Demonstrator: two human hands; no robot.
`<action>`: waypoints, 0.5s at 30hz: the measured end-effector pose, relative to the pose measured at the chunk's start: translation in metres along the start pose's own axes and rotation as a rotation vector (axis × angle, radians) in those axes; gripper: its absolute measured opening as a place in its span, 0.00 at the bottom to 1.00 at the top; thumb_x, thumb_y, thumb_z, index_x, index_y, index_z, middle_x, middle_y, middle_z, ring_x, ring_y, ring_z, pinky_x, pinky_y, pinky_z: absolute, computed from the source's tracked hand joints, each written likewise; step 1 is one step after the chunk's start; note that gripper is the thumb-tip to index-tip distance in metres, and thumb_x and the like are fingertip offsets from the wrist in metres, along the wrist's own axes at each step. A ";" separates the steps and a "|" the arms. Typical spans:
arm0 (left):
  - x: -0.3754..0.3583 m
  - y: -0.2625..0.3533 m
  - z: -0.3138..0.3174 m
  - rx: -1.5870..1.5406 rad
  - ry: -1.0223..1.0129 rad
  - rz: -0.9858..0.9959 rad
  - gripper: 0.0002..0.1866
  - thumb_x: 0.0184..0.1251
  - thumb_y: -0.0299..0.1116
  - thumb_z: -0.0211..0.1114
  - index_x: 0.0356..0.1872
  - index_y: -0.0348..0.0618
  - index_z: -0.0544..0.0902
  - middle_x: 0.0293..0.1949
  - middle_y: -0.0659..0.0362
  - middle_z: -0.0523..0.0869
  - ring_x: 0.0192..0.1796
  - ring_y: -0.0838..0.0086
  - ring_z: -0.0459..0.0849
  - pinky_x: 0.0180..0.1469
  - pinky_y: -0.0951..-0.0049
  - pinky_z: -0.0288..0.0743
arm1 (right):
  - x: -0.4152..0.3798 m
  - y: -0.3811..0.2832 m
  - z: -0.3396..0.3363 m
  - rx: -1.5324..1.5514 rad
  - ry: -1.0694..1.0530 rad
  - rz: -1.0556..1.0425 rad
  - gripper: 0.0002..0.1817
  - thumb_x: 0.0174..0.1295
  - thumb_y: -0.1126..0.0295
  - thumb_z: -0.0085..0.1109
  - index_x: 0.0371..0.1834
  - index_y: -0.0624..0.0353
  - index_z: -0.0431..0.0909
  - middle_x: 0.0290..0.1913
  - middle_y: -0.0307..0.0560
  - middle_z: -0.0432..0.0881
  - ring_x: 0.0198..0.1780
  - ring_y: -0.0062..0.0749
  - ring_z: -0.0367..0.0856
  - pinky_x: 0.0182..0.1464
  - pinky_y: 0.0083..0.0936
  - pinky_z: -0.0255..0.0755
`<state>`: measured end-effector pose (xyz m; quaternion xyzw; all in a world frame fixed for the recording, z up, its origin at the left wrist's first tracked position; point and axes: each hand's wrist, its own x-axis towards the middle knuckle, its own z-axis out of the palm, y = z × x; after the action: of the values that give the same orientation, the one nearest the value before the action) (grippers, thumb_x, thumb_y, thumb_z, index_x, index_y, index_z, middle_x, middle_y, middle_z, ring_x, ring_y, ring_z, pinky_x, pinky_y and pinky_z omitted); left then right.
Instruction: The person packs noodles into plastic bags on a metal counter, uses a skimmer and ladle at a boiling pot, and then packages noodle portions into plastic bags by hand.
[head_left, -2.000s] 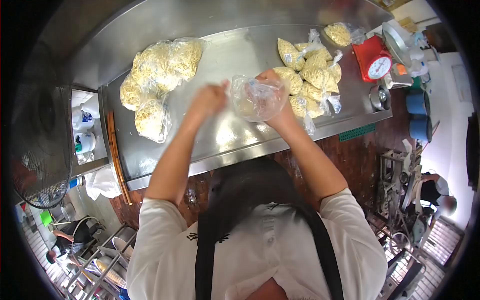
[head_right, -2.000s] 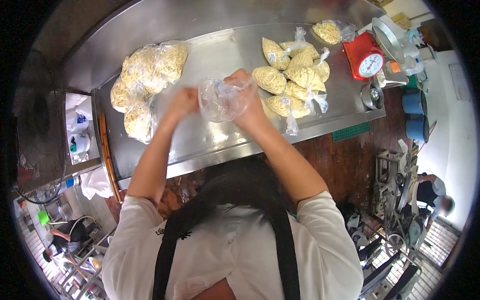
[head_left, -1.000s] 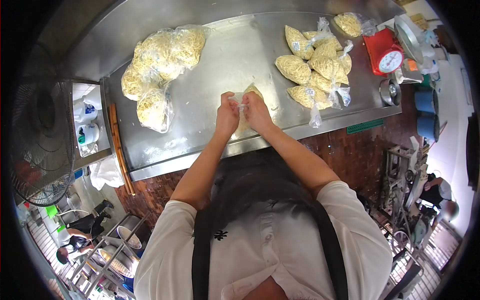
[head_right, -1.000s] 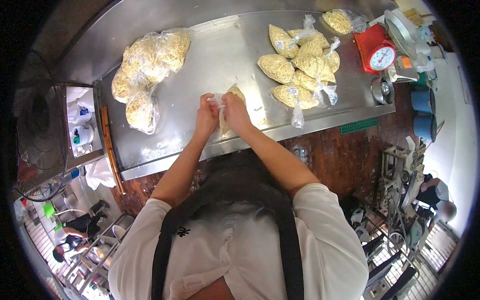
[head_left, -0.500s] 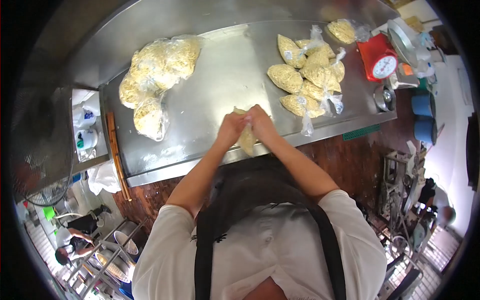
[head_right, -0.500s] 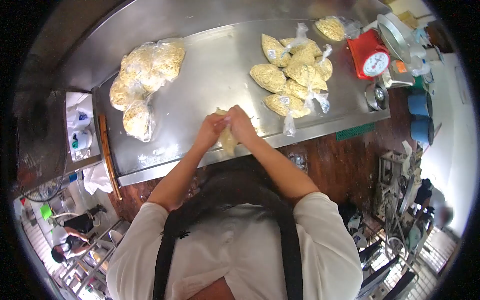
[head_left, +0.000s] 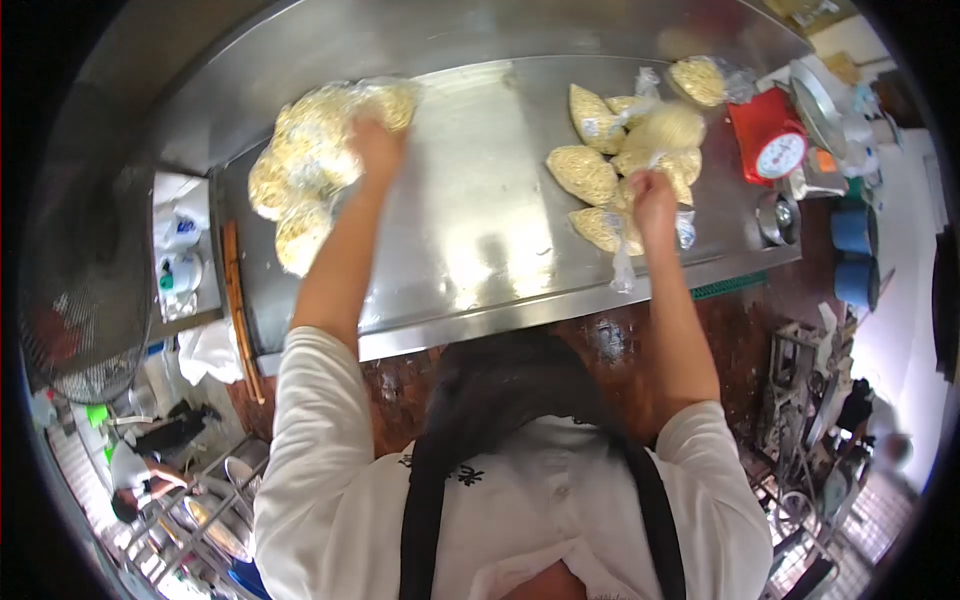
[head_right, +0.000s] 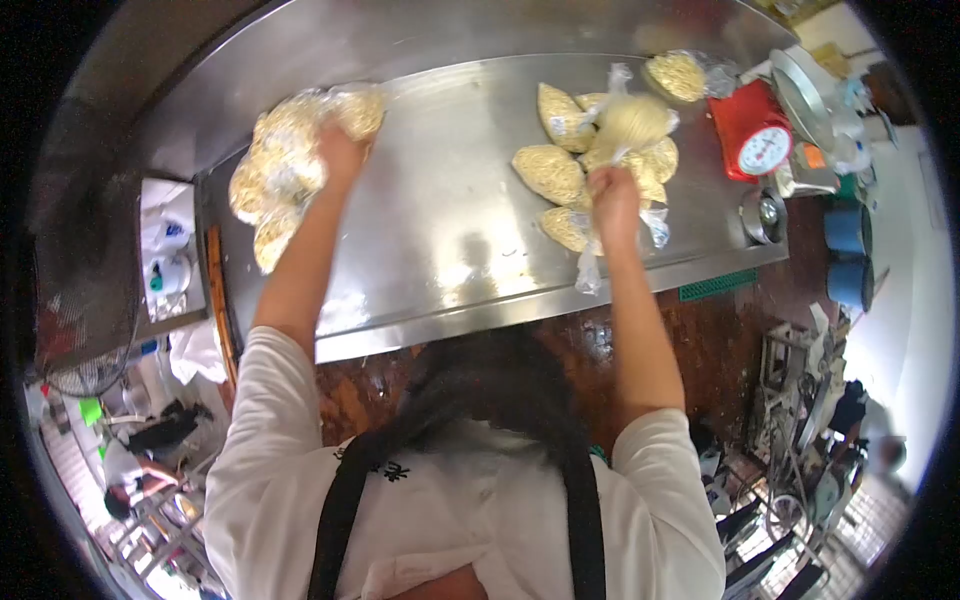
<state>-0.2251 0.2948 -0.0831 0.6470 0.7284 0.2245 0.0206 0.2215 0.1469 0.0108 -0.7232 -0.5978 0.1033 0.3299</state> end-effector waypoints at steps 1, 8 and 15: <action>0.016 -0.029 -0.014 0.128 0.007 -0.166 0.54 0.54 0.53 0.75 0.77 0.42 0.54 0.74 0.40 0.58 0.76 0.44 0.55 0.69 0.32 0.54 | -0.022 0.003 0.005 -0.035 -0.091 0.079 0.14 0.58 0.75 0.65 0.47 0.65 0.80 0.48 0.63 0.80 0.48 0.57 0.81 0.50 0.41 0.75; 0.066 -0.138 -0.039 -0.004 0.045 -0.008 0.14 0.71 0.37 0.55 0.52 0.46 0.81 0.41 0.42 0.86 0.45 0.45 0.83 0.47 0.51 0.76 | -0.133 -0.047 0.004 0.066 -0.469 -0.021 0.28 0.55 0.73 0.71 0.61 0.59 0.74 0.53 0.60 0.76 0.54 0.54 0.77 0.58 0.42 0.71; 0.070 -0.013 -0.162 -0.452 0.193 0.101 0.15 0.76 0.39 0.54 0.42 0.38 0.84 0.33 0.45 0.85 0.34 0.49 0.83 0.40 0.57 0.76 | -0.090 -0.126 0.074 -0.338 -0.641 -0.225 0.27 0.62 0.59 0.63 0.65 0.54 0.73 0.54 0.63 0.78 0.58 0.56 0.76 0.57 0.48 0.72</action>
<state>-0.3003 0.3120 0.0757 0.6370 0.6251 0.4431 0.0840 0.0573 0.0977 0.0083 -0.6284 -0.7549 0.1874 0.0117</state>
